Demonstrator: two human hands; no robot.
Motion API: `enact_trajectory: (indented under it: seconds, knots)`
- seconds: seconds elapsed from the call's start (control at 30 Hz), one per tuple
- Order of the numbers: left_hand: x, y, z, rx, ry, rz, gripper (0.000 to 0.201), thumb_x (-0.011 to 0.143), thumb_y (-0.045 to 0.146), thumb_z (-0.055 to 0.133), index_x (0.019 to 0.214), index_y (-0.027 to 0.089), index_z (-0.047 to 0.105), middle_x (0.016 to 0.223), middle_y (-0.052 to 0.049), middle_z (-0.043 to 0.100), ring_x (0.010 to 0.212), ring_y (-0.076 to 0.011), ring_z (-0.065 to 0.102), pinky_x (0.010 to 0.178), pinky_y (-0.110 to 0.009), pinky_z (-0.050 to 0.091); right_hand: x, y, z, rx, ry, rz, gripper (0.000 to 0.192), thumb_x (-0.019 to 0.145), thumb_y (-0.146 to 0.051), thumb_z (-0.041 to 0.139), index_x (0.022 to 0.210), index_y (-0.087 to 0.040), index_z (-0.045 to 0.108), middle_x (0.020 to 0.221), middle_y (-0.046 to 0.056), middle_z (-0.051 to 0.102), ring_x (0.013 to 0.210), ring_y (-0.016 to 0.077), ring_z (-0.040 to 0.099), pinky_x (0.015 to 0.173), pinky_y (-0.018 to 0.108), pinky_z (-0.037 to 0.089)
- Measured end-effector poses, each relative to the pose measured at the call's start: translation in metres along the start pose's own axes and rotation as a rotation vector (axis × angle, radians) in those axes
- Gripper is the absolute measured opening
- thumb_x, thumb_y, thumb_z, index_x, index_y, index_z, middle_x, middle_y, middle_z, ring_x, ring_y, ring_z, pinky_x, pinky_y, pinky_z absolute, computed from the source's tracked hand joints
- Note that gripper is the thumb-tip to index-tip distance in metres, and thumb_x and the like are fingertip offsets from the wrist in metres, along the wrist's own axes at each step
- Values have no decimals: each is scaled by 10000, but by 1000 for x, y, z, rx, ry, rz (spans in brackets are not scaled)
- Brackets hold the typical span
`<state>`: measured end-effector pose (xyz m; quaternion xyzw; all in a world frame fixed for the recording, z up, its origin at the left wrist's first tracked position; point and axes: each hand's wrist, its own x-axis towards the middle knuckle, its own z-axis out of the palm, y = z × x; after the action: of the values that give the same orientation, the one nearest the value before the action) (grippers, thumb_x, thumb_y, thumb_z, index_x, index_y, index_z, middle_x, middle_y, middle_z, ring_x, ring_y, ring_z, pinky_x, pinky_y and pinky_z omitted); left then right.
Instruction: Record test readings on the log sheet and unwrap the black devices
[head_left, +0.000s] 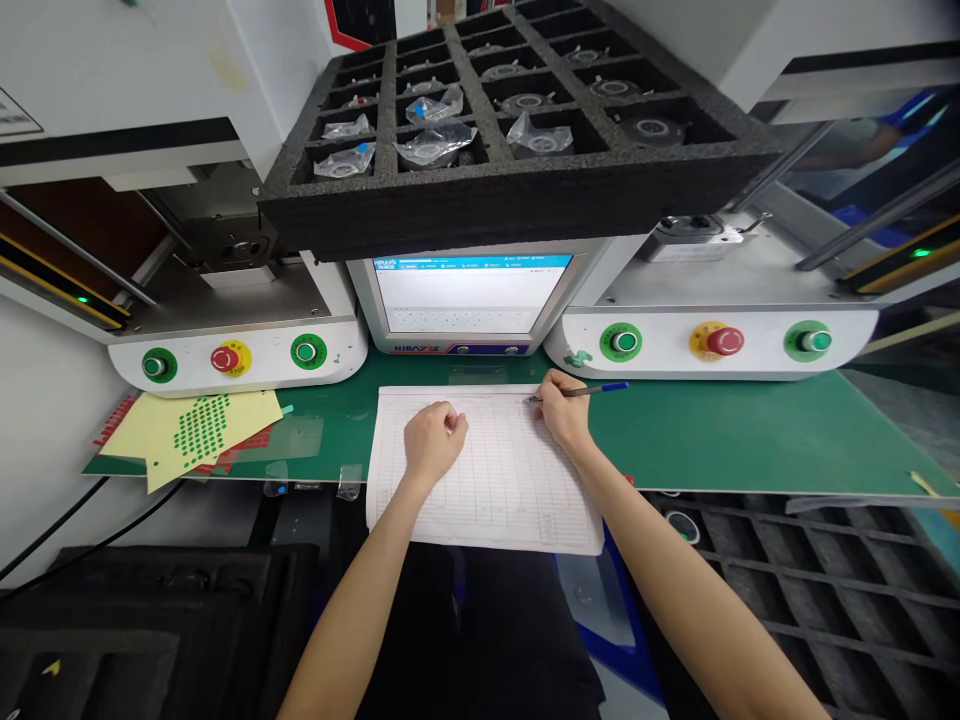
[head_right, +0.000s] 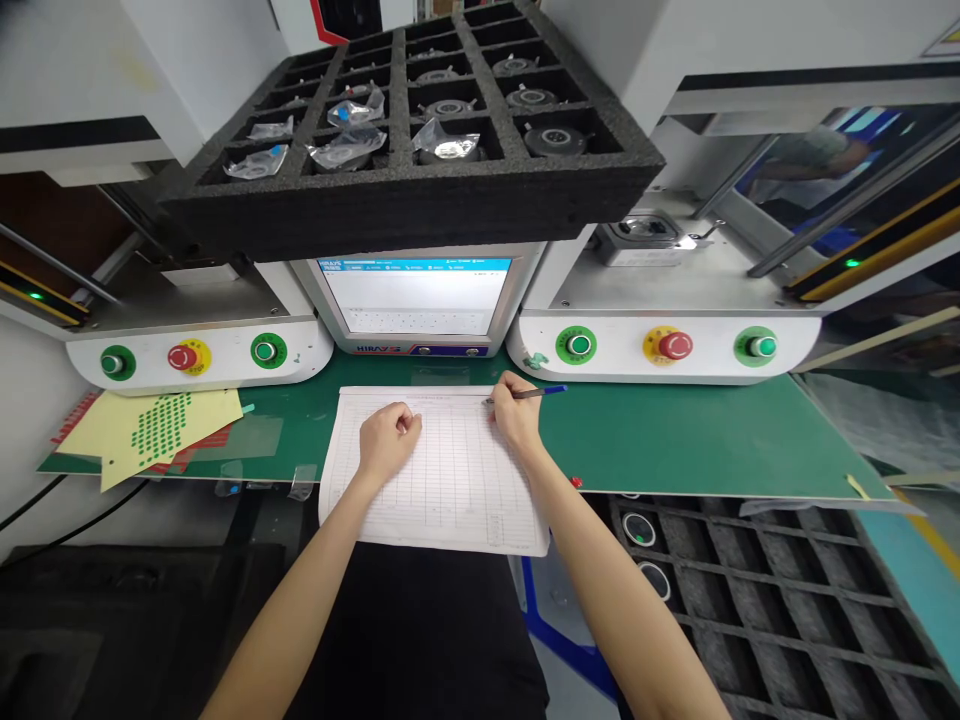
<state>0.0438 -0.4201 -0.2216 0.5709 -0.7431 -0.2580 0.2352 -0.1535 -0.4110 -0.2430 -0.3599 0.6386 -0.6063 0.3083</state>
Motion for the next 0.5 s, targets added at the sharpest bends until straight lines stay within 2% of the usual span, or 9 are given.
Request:
enact_trajectory:
  seconds: [0.27,0.4,0.43,0.5]
  knots:
    - [0,-1,1,-2,2,-6,281,818,206,563,583,186,410,591,32,502,599,-129,473,598,-263,297,3,5,1,-20,-2,-18,173,637,-227,446,497,-223,344,413,-72,296,309,73,348,279,188,306]
    - [-1,-1,-1,-12,14,-3,270,818,207,548,585,187,412,599,28,509,600,-132,471,595,-265,292,5,4,-1,-51,-40,-81,177,706,-279,412,549,-240,339,377,-85,284,293,86,322,326,232,398]
    - [-1,-1,-1,-13,17,-3,269,816,206,546,584,188,413,597,28,509,598,-133,471,594,-265,291,4,2,-1,-69,-52,-111,162,735,-293,395,584,-241,363,376,-80,325,297,96,347,344,240,412]
    - [-1,-1,-2,-15,22,-5,271,814,208,544,577,189,413,583,28,502,587,-133,469,589,-266,291,3,-5,-3,-130,-75,-187,151,791,-323,378,701,-229,454,454,-36,513,334,117,431,393,255,433]
